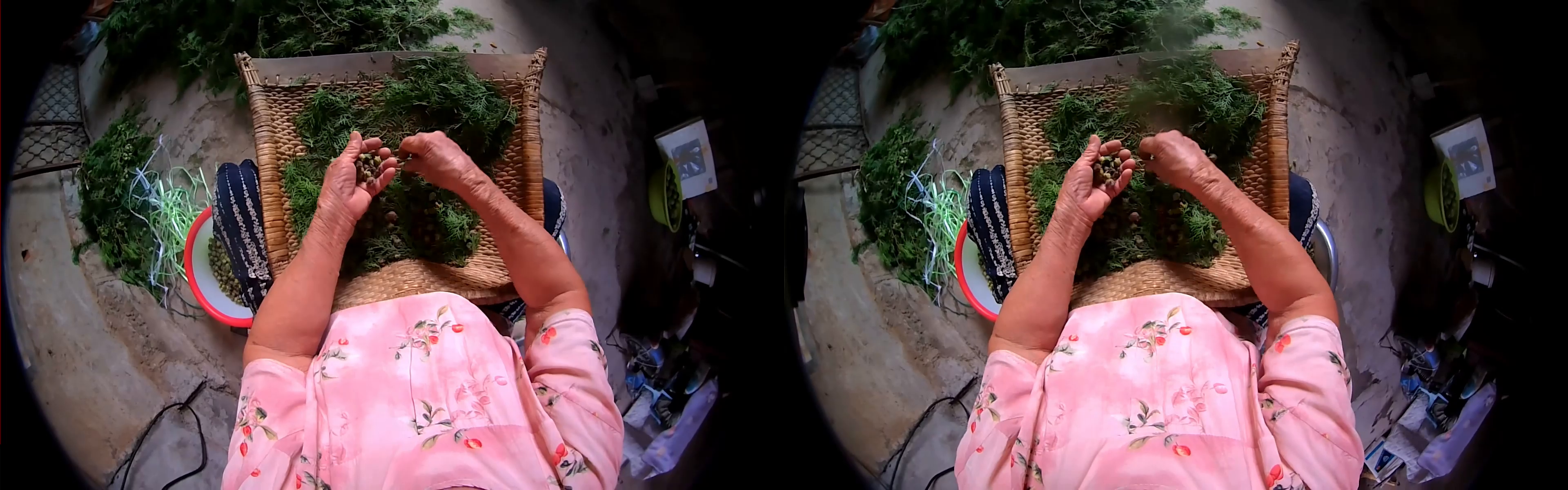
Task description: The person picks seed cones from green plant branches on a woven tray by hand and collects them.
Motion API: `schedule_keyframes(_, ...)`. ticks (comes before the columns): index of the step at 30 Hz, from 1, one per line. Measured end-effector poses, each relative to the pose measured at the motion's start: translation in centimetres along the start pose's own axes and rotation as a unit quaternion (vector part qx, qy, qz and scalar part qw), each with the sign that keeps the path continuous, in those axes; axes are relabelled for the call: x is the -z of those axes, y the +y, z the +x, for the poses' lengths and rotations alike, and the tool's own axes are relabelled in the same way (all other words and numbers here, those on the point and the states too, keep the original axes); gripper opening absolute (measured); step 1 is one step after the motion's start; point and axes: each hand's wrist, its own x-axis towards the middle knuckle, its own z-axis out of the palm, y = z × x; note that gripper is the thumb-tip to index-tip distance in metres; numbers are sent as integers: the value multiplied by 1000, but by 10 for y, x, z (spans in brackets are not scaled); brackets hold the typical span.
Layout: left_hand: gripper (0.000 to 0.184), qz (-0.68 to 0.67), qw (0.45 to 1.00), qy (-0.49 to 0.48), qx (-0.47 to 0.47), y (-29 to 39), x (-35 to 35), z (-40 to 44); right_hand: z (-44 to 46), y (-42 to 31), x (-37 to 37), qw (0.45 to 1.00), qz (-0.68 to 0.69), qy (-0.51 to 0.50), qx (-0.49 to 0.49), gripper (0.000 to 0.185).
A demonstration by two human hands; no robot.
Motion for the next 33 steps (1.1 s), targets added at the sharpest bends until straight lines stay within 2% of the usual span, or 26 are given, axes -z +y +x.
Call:
schedule_keyframes(2, 39, -9, 1000, -9, -4, 1, 1, 1, -3, -7, -11, 994, -103, 26, 31, 18)
schedule_keyframes(3, 40, -12, 1000, -6, -4, 2, 1, 1, -3, -10, -14, 994, -111, 5, 13, 14)
schedule_keyframes(4, 40, -15, 1000, -4, -4, 2, 1, 0, -2, -11, -15, 994, -110, 5, 13, 14)
schedule_keyframes(7, 42, -9, 1000, -16, 1, 2, 2, 0, 1, -17, -6, 994, -85, -4, -67, 13)
schedule_keyframes(10, 45, 11, 1000, -12, -6, 3, -1, -3, -4, -15, 10, 993, -27, 103, -44, 17)
schedule_keyframes(12, 46, 11, 1000, -21, -3, 2, -2, -4, -4, -12, 17, 993, -10, 113, -15, 23)
schedule_keyframes(13, 47, 12, 999, -30, 0, 1, -3, -5, -7, -20, 30, 972, 227, 36, -36, 25)
schedule_keyframes(14, 47, 12, 999, -31, 3, 1, -4, -6, -10, -25, 37, 890, 451, -41, -55, 28)
schedule_keyframes(15, 48, 25, 999, -26, 8, 1, -7, -9, -9, -20, 37, 904, 427, -9, -33, 30)
schedule_keyframes(16, 49, 37, 999, -22, 11, 1, -9, -11, -7, -17, 37, 949, 308, 56, -27, 20)
schedule_keyframes(18, 50, 50, 998, -22, 13, 0, -4, -8, -4, -2, 36, 992, 76, 99, 8, 13)
schedule_keyframes(20, 50, 39, 998, -40, 14, -1, -2, -5, -11, -4, 35, 995, -88, 21, -49, 13)
schedule_keyframes(22, 50, 33, 998, -43, 14, -1, -2, -4, -8, -1, 19, 978, -198, -33, -60, 12)
schedule_keyframes(24, 50, 27, 999, -45, 13, -1, -2, -4, -5, -1, 9, 964, -244, -63, -81, 12)
schedule_keyframes(28, 50, 29, 999, -38, 18, -2, -5, -8, -3, -4, 12, 967, -229, -61, -89, 13)
schedule_keyframes(30, 50, 36, 999, -32, 20, -2, -7, -9, -6, -6, 21, 990, -111, 45, -70, 13)
schedule_keyframes(31, 49, 39, 998, -34, 25, -2, -7, -9, -3, 0, 23, 996, 7, 70, -50, 15)
schedule_keyframes(32, 49, 44, 998, -36, 31, -3, -7, -9, -4, 3, 29, 972, 232, 20, -40, 20)
schedule_keyframes(33, 49, 44, 998, -38, 33, -4, -8, -9, -9, -4, 40, 950, 310, 0, -45, 18)
